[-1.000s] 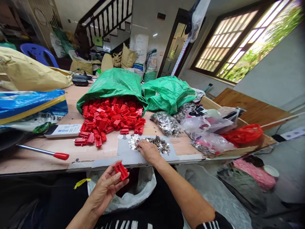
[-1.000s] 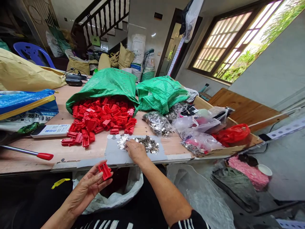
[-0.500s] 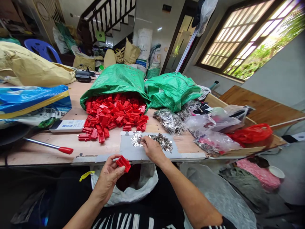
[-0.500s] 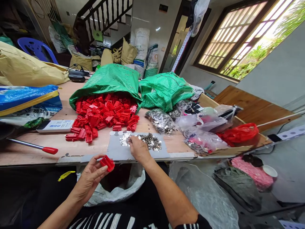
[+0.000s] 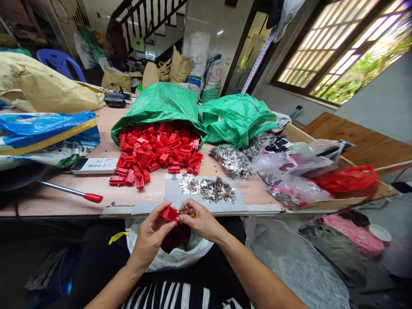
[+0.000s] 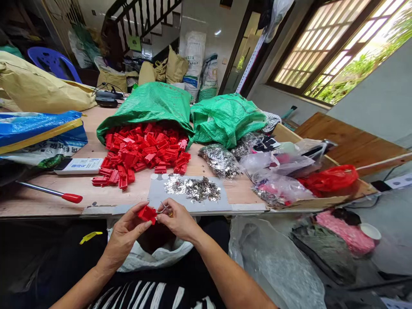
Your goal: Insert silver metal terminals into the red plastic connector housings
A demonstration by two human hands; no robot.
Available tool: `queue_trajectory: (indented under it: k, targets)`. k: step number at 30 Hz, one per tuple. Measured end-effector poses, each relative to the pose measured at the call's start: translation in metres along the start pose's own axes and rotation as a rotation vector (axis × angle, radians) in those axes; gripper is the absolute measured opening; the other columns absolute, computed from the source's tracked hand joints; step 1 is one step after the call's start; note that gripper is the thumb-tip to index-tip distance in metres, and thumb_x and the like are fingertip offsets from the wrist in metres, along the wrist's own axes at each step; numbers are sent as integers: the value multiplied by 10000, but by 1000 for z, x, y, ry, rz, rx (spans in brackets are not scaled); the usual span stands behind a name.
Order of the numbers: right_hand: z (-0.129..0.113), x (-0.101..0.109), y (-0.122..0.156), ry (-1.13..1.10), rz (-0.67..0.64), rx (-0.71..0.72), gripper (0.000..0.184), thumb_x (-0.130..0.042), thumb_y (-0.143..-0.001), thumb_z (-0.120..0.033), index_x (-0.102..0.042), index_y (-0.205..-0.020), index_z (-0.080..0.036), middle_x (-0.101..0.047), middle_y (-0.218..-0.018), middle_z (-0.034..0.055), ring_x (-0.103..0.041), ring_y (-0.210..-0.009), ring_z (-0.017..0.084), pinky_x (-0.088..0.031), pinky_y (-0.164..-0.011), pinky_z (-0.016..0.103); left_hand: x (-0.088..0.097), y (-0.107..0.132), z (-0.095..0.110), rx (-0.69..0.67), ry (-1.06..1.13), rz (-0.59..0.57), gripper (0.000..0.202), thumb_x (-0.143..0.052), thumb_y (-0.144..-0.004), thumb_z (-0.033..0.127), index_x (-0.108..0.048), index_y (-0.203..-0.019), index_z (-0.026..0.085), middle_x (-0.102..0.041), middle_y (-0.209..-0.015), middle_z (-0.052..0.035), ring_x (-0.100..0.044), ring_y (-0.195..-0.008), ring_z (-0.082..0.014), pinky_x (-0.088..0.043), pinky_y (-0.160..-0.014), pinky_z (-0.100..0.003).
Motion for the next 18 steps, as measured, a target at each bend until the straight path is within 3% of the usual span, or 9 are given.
queue_trajectory:
  k: [6,12,18]
  targets:
    - [1,4,0,3,56,13,221,-662,-777,-345,-528,-853,-187,-576,-706,-23,-483,-620,100,-345,-551,205,-7,2,1,-39,-20,-67,459,-755,-699,286,-651,-1140,210,-718,-1075,-68,-663,-986,-220,-496,-923,-331]
    - [3,-2,3,-157,26,-19,313,-628,-800,-456,-445,-810,-202,-614,-618,-34,-389,-443,63,-280,-440,191,-2,-1,-8,53,154,-14,506,-777,-683,258,-627,-1165,224,-734,-1024,-43,-669,-926,-171,-510,-862,-260]
    - [3,0,6,-165,10,-5,313,-642,-794,-443,-450,-839,-200,-628,-656,-28,-401,-452,60,-286,-437,185,-6,1,-15,147,304,-21,520,-778,-685,221,-603,-1175,217,-728,-1028,-46,-664,-930,-155,-499,-869,-251]
Point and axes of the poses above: each hand's wrist, its own y-axis away from the middle knuckle, its own x-axis out of the back of the hand, z = x × y, the point moved 10 cm from there along -y, towards the middle knuckle
